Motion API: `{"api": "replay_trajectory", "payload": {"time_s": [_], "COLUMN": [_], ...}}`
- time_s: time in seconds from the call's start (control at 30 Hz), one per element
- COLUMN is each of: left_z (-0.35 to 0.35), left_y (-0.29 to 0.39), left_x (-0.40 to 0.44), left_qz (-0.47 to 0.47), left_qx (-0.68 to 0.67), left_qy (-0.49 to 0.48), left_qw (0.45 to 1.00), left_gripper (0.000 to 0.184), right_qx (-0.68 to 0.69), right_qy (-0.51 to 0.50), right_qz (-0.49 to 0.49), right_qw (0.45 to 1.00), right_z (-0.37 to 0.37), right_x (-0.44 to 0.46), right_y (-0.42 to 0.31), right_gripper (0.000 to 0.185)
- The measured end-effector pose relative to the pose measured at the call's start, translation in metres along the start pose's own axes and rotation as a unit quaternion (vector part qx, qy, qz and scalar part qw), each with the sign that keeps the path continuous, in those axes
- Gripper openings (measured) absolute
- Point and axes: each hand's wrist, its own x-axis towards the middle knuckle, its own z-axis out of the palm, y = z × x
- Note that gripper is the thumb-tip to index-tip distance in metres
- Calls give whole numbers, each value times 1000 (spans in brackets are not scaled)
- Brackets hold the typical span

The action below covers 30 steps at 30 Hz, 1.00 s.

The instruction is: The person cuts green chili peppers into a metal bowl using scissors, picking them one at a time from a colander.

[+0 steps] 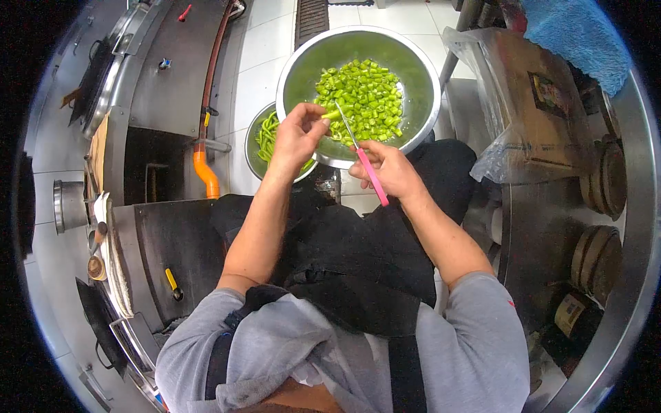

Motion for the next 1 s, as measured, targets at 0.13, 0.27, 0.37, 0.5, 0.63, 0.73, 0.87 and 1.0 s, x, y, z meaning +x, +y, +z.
{"api": "replay_trajectory", "payload": {"time_s": [0.13,0.27,0.37,0.5,0.63,0.73,0.87,1.0], "left_z": [5,5,5,7,4,1,5,11], "left_y": [-1,-1,-1,-6,-3,-2,-5,3], "left_x": [-2,-1,0,1,2,3,5,1], "left_qz": [30,23,21,12,-16,-27,12,32], "left_qx": [32,54,54,41,33,44,28,44], "left_qy": [-53,-49,-37,-19,-3,28,68,47], "left_qw": [998,997,998,999,999,998,997,997], "left_gripper": [21,20,20,20,20,19,18,20], "right_qx": [11,10,15,1,-16,-28,8,9], "right_qy": [5,28,30,31,34,30,25,2], "right_qz": [-6,58,65,74,87,76,57,12], "right_qw": [1000,998,997,997,995,996,998,1000], "right_z": [-5,-4,-3,-2,-4,-4,-1,-3], "right_x": [-1,-1,-1,-1,-2,-2,-3,-1], "right_y": [-1,-10,-10,-14,-14,-11,-10,0], "right_gripper": [45,40,36,36,38,40,43,47]}}
